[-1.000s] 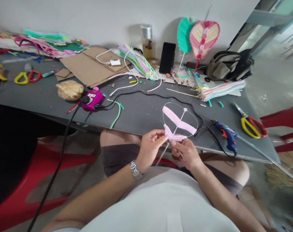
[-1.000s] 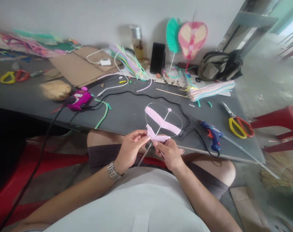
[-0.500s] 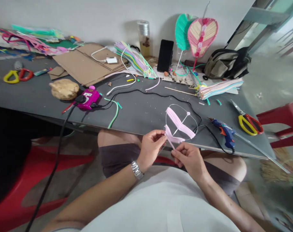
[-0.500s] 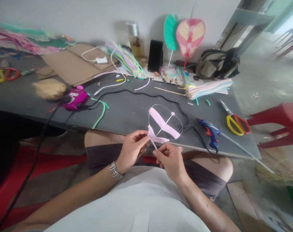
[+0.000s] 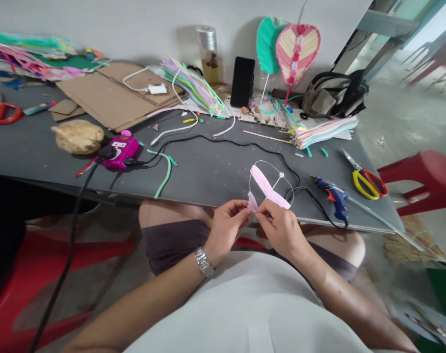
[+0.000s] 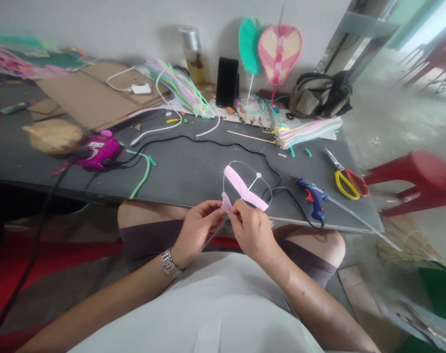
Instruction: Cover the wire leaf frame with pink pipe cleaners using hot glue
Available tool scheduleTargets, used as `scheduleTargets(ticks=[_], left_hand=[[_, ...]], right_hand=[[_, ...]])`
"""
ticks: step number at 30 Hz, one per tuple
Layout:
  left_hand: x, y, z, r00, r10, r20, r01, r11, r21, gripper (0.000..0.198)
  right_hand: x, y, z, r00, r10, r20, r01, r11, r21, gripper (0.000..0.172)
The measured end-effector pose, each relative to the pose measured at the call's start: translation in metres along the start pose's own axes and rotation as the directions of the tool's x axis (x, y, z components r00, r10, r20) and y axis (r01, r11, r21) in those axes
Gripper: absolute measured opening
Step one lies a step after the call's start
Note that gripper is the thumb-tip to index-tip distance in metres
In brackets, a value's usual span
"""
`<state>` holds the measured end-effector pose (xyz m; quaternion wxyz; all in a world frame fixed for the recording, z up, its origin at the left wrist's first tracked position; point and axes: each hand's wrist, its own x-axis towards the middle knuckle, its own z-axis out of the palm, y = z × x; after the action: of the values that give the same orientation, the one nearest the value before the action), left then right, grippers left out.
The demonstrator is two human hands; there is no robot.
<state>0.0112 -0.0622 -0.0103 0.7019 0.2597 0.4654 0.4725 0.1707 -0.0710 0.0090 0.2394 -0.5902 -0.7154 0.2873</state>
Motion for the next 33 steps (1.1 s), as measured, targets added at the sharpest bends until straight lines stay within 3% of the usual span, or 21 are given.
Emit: scheduleTargets(ticks=[4, 10, 17, 23, 29, 33], left_hand=[[0.001, -0.003, 0.003, 1.000, -0.014, 0.003, 0.014, 1.000, 0.004, 0.038], [0.001, -0.003, 0.005, 0.999, -0.017, 0.038, 0.016, 1.000, 0.019, 0.043], [0.000, -0.003, 0.004, 0.999, 0.002, 0.037, -0.005, 0.997, 0.072, 0.043], [0.000, -0.007, 0.002, 0.998, 0.033, 0.045, -0.038, 0.993, 0.108, 0.043], [0.001, -0.009, 0.001, 0.993, 0.105, 0.052, -0.112, 0.981, 0.155, 0.039], [-0.001, -0.010, 0.002, 0.990, 0.128, 0.062, -0.137, 0.976, 0.168, 0.038]], right_hand=[[-0.001, 0.007, -0.004, 0.994, 0.060, 0.095, -0.081, 0.969, 0.234, 0.014], [0.002, 0.004, -0.014, 0.974, 0.077, 0.214, -0.121, 0.972, 0.202, 0.015], [-0.002, 0.011, -0.012, 0.988, 0.048, 0.150, -0.102, 0.921, 0.377, 0.016], [-0.003, 0.007, -0.019, 0.985, 0.037, 0.166, -0.083, 0.958, 0.276, 0.007], [-0.001, 0.001, -0.034, 0.936, 0.035, 0.350, -0.081, 0.990, 0.118, 0.018], [-0.003, 0.000, -0.026, 0.972, 0.096, 0.212, -0.152, 0.952, 0.265, 0.015]])
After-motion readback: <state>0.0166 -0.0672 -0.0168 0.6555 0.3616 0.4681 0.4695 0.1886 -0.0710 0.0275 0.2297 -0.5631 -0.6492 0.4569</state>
